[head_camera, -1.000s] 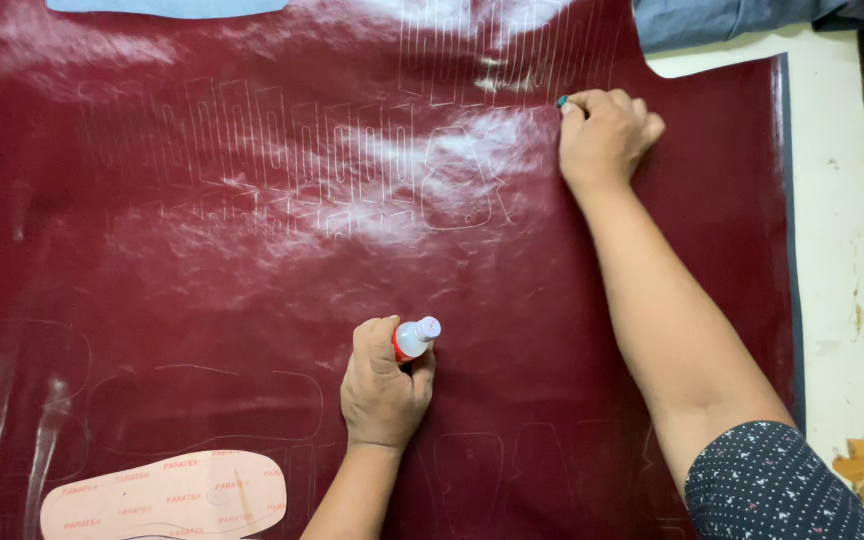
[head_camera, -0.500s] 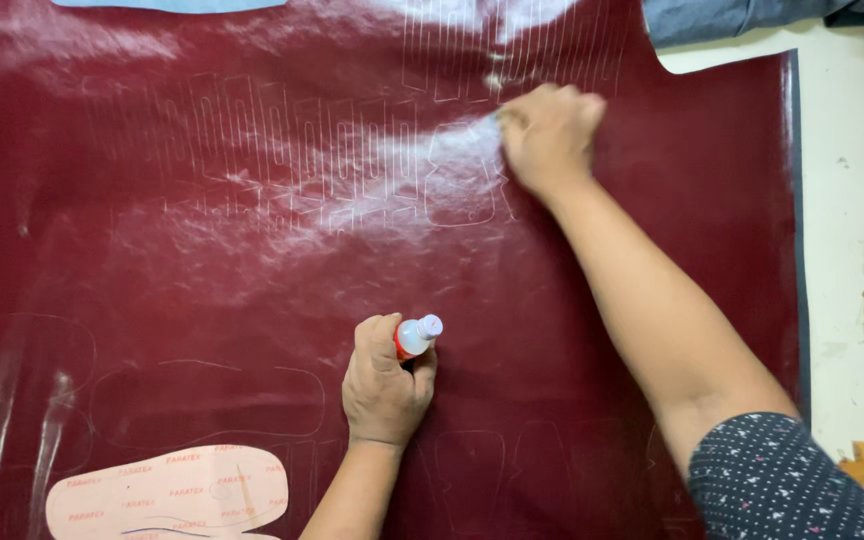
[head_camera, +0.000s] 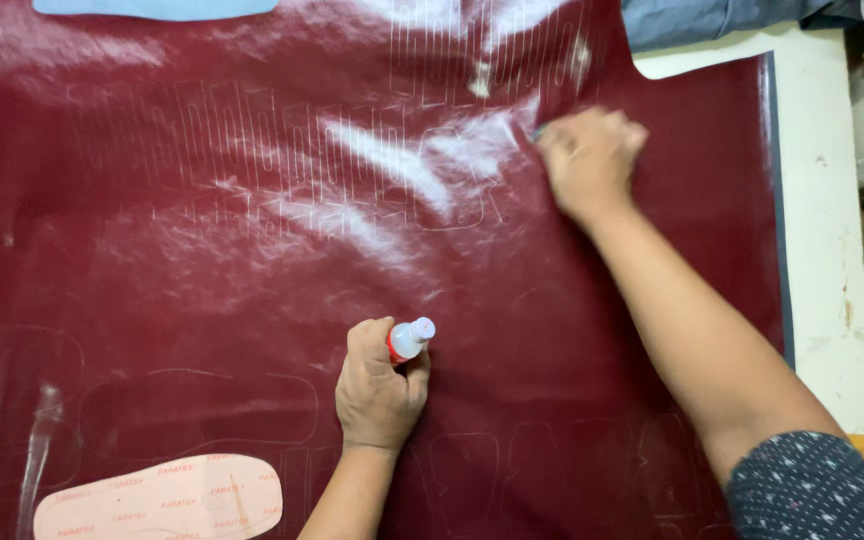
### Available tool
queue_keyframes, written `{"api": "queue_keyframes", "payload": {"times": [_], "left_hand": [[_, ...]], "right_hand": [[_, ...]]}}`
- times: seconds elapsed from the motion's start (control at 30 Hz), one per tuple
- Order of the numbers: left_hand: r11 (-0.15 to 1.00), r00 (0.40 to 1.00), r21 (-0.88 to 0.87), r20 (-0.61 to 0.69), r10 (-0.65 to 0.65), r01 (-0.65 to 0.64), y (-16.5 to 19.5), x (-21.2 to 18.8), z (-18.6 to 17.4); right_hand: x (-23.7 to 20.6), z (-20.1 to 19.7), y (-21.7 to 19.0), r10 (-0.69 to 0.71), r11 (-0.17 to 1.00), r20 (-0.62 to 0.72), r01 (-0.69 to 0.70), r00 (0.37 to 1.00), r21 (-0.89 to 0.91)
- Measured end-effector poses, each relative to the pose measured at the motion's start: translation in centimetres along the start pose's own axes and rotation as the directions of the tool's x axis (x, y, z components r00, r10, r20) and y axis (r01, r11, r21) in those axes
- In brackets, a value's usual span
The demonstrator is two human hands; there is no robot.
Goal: The person picks up a pair of pink sole templates from a side table, then holds a glue bottle in one hand and a small applicator in the other, tracing glue along chalk outlines drawn on a large red leather sheet on the work table. At the end they place the templates on the sheet and flip them over, revealing a size marking.
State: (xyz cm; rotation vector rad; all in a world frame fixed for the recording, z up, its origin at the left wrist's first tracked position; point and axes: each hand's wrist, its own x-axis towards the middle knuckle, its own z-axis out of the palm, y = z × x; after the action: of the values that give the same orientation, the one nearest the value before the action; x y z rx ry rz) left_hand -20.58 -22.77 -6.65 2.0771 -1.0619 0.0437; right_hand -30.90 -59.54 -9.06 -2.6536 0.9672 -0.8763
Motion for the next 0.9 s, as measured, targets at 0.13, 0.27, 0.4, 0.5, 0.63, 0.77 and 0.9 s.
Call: {"api": "queue_keyframes", "payload": {"times": [0.13, 0.27, 0.4, 0.5, 0.63, 0.77, 0.9], "left_hand": [[1.0, 1.0, 0.008, 0.002, 0.008, -0.008, -0.1, 0.0, -0.1], [1.0, 1.0, 0.009, 0.008, 0.002, -0.002, -0.1, 0.0, 0.0], [1.0, 1.0, 0.019, 0.003, 0.007, -0.007, -0.2, 0.0, 0.0], [1.0, 1.0, 0.018, 0.003, 0.005, -0.005, -0.2, -0.1, 0.0], [1.0, 1.0, 0.008, -0.015, 0.019, -0.019, -0.2, 0.0, 0.0], [1.0, 1.0, 0.02, 0.008, -0.001, 0.0, -0.1, 0.0, 0.0], [1.0, 0.999, 0.014, -0.025, 0.025, -0.025, -0.1, 0.0, 0.0]], "right_hand": [[-0.8, 0.2, -1.6, 0.032, 0.999, 0.025, -0.031, 0.999, -0.044], [-1.1, 0.3, -6.4, 0.072, 0.988, 0.099, -0.058, 0.992, -0.141], [-1.2, 0.3, -8.5, -0.248, 0.962, 0.135, 0.228, 0.959, 0.149], [-0.9, 0.5, -8.0, -0.034, 0.994, -0.043, 0.038, 0.999, 0.107], [-1.1, 0.8, -7.3, -0.221, 0.973, 0.122, 0.209, 0.968, 0.103], [-2.1, 0.4, -7.2, -0.097, 0.993, 0.063, 0.092, 0.993, 0.077], [-2.9, -0.2, -7.2, -0.254, 0.965, 0.12, 0.244, 0.96, 0.094]]}}
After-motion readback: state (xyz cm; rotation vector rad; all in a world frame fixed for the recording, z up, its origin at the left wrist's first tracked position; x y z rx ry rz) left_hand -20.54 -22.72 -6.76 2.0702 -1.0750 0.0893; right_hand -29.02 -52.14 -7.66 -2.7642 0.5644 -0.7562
